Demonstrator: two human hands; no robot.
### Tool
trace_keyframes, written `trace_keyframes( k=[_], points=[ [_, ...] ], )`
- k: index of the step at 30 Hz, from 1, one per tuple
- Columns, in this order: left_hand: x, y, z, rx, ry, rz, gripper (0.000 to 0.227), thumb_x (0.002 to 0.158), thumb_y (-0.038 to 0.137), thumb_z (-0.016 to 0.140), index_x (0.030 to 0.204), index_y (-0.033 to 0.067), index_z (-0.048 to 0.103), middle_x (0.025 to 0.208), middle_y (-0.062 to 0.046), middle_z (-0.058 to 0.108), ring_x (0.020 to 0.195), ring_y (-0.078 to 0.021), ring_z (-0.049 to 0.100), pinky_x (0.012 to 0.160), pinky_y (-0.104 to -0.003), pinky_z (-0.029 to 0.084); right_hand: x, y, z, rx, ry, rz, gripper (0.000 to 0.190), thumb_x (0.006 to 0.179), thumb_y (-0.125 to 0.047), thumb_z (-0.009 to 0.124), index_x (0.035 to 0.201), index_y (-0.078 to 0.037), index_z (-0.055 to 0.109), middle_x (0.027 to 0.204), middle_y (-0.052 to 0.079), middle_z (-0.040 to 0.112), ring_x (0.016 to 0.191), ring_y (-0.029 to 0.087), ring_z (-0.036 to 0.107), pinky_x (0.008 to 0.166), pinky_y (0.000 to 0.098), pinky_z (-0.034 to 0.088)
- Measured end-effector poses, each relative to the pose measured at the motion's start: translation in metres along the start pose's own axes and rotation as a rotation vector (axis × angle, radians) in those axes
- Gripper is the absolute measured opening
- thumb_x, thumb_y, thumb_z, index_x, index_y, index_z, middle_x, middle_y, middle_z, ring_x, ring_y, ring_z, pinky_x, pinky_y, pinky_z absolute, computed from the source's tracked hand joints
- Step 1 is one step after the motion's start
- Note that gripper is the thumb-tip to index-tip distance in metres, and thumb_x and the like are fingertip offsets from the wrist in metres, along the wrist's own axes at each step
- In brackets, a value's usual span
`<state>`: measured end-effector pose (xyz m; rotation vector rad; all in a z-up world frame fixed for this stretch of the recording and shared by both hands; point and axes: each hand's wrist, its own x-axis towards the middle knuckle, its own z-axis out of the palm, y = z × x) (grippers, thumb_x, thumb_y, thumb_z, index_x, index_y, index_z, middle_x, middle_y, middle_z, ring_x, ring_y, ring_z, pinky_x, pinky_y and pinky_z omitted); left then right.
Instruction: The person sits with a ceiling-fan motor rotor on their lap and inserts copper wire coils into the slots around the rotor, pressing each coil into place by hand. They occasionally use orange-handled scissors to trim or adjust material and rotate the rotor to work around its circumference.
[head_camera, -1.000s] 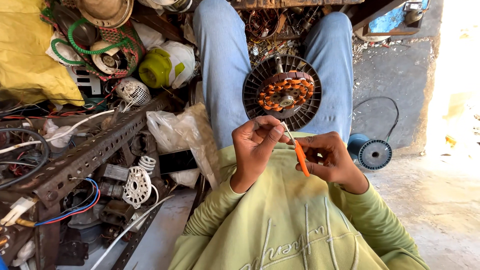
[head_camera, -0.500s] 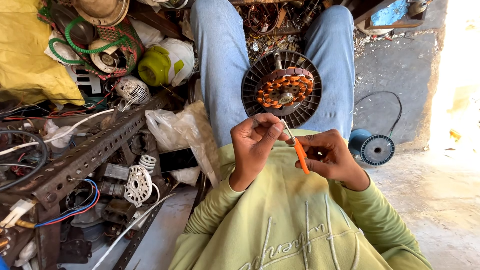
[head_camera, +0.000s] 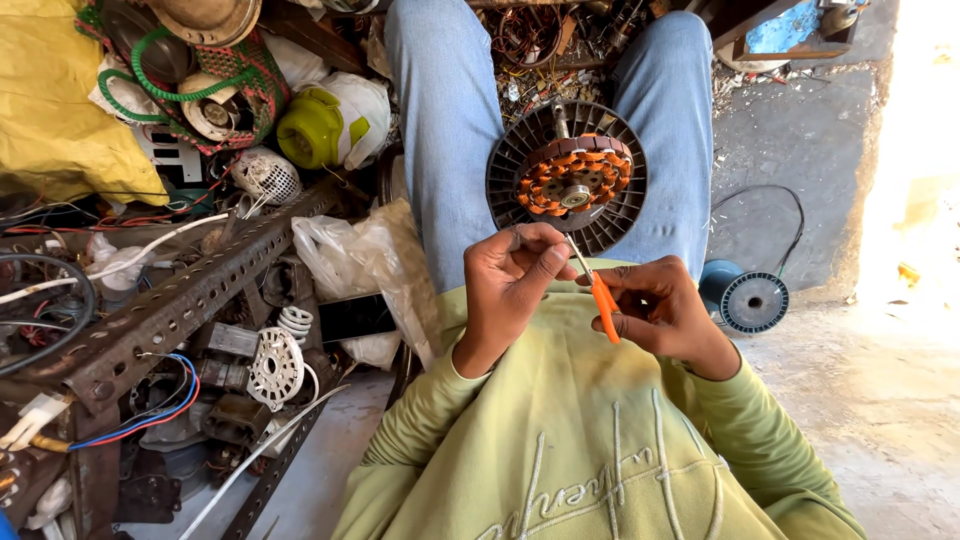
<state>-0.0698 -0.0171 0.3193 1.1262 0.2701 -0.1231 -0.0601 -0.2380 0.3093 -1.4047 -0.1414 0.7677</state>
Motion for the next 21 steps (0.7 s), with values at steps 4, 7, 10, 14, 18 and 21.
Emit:
trace_keyframes(
  k=[4,7,10,14,18,21],
  points=[
    [0.002,-0.001,-0.001,-0.031,0.001,0.005,0.011,0.101,0.001,0.068,0.107,-0.0077,0.067,0.097,-0.007,0.071,0.084,-0.0121,0.071,0.079,-0.027,0.063,0.003,-0.009,0.000,-0.038,0.008,-0.002,0.041,0.080,0.002,0.075,0.120,0.009,0.071,0.082,0.007,0.077,0.075,0.006,0.072,0.069,0.0230,0.061],
    [0.003,-0.003,-0.005,-0.046,0.001,-0.017,0.011,0.100,0.001,0.068,0.107,-0.0072,0.066,0.096,-0.008,0.071,0.083,-0.0127,0.072,0.078,-0.027,0.062,0.004,-0.010,-0.001,-0.063,0.007,0.024,0.041,0.081,0.002,0.073,0.121,0.007,0.070,0.081,0.007,0.077,0.073,0.006,0.073,0.067,0.0221,0.060],
    [0.002,-0.004,-0.005,-0.043,0.006,-0.038,0.010,0.100,0.001,0.068,0.107,-0.0070,0.066,0.095,-0.008,0.072,0.083,-0.0123,0.072,0.078,-0.027,0.062,0.004,-0.008,-0.003,-0.113,0.024,0.031,0.042,0.080,0.002,0.074,0.122,0.006,0.072,0.075,0.006,0.075,0.065,0.003,0.065,0.059,0.0199,0.054],
    [-0.001,-0.009,-0.001,-0.079,-0.023,-0.037,0.009,0.101,0.001,0.068,0.107,-0.0055,0.067,0.098,-0.006,0.070,0.084,-0.0108,0.070,0.080,-0.028,0.062,0.003,-0.007,-0.008,-0.086,0.041,0.039,0.041,0.078,0.002,0.075,0.119,0.007,0.074,0.074,0.003,0.071,0.063,0.001,0.057,0.054,0.0181,0.046],
    [0.003,-0.021,-0.007,-0.106,0.059,0.027,0.008,0.099,-0.002,0.070,0.106,-0.0037,0.065,0.100,-0.007,0.071,0.092,-0.0111,0.069,0.088,-0.028,0.058,0.003,-0.010,-0.008,-0.009,0.049,0.033,0.042,0.076,0.000,0.073,0.118,0.006,0.074,0.071,-0.001,0.067,0.059,0.000,0.054,0.052,0.0174,0.042],
    [0.006,-0.025,-0.006,-0.151,0.103,0.045,0.010,0.098,-0.004,0.072,0.105,-0.0026,0.064,0.101,-0.008,0.072,0.095,-0.0115,0.069,0.090,-0.027,0.055,0.002,-0.008,0.000,-0.075,0.061,0.010,0.044,0.075,0.000,0.072,0.118,0.005,0.074,0.070,-0.002,0.063,0.056,0.000,0.047,0.049,0.0188,0.038]
  ],
)
